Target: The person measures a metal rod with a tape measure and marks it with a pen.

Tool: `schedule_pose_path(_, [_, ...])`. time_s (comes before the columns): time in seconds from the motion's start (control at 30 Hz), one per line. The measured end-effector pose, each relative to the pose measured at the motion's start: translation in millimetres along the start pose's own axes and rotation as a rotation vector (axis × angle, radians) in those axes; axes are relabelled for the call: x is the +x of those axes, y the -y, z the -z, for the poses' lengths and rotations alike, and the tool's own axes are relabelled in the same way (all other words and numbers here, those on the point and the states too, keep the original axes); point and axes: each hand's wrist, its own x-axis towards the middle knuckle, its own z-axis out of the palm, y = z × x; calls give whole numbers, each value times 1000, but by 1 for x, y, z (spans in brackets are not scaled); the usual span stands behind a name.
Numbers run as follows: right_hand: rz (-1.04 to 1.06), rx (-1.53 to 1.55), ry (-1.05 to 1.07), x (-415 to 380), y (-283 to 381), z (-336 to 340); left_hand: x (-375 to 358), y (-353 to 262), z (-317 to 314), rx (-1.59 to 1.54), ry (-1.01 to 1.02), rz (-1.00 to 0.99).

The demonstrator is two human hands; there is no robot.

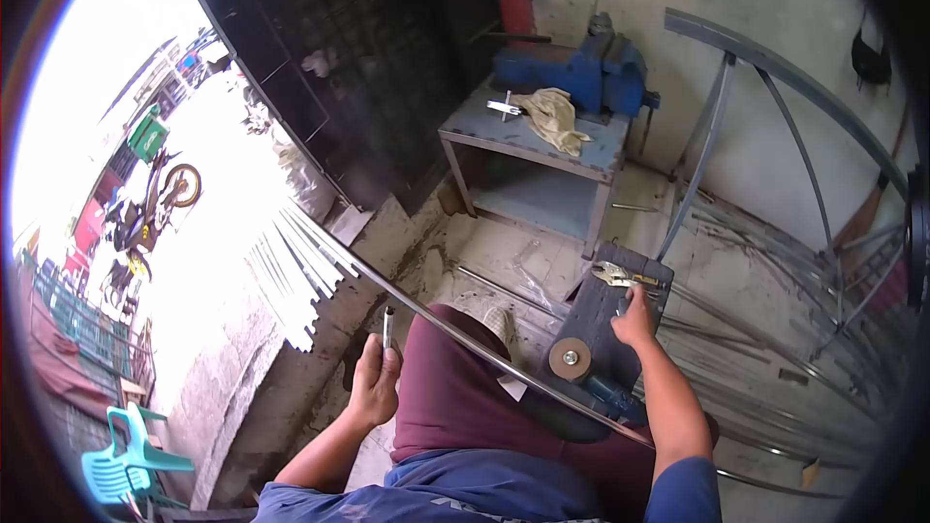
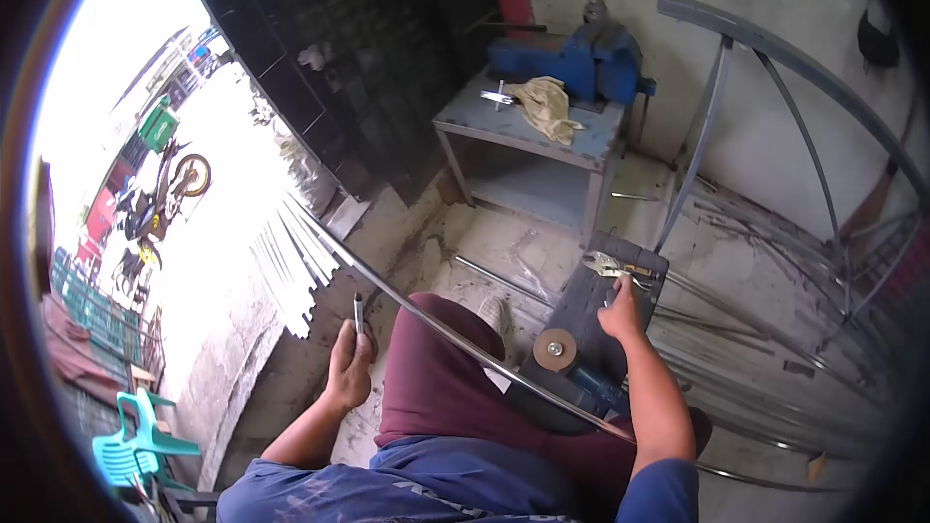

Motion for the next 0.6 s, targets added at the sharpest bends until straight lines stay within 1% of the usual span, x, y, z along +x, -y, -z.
schedule_pose_path(0.03, [9,71,-37,-1,8,8,-14,1,-8,-308,-15,63])
schedule_pose_path(0.1, [275,206,-2,-24,53,37,-31,4,-30,-389,28,193])
schedule_pose_path(0.13, [401,278,15,-45,84,57,-29,-10,-39,-200,126,108])
schedule_pose_path(0.17, [513,363,86,-71,121,75,-20,-28,-46,-4,228,25])
schedule_pose_path(0.23, [622,557,145,-124,179,88,-3,-53,-67,-213,466,55])
schedule_pose_path(0.27, [718,533,129,-152,207,96,2,-57,-83,-411,580,136])
schedule_pose_path(0.3, [742,525,118,-174,218,94,9,-56,-98,-608,698,220])
schedule_pose_path(0.33, [847,462,40,-192,229,91,15,-52,-108,-516,768,189])
schedule_pose_path(0.37, [943,330,-12,-206,238,89,13,-72,-112,-636,760,173])
schedule_pose_path(0.43, [918,413,-13,-223,240,94,13,-59,-129,-925,785,231])
schedule_pose_path(0.47, [898,365,31,-226,240,106,9,-83,-123,-1014,692,294])
schedule_pose_path(0.5, [879,318,79,-227,242,123,12,-89,-113,-1073,755,441])
schedule_pose_path(0.53, [870,233,85,-232,250,138,13,-89,-113,-1026,800,436])
schedule_pose_path(0.57, [849,254,155,-231,250,144,12,-87,-112,-981,838,431])
schedule_pose_path(0.6, [832,276,230,-231,249,148,8,-78,-118,-938,845,383])
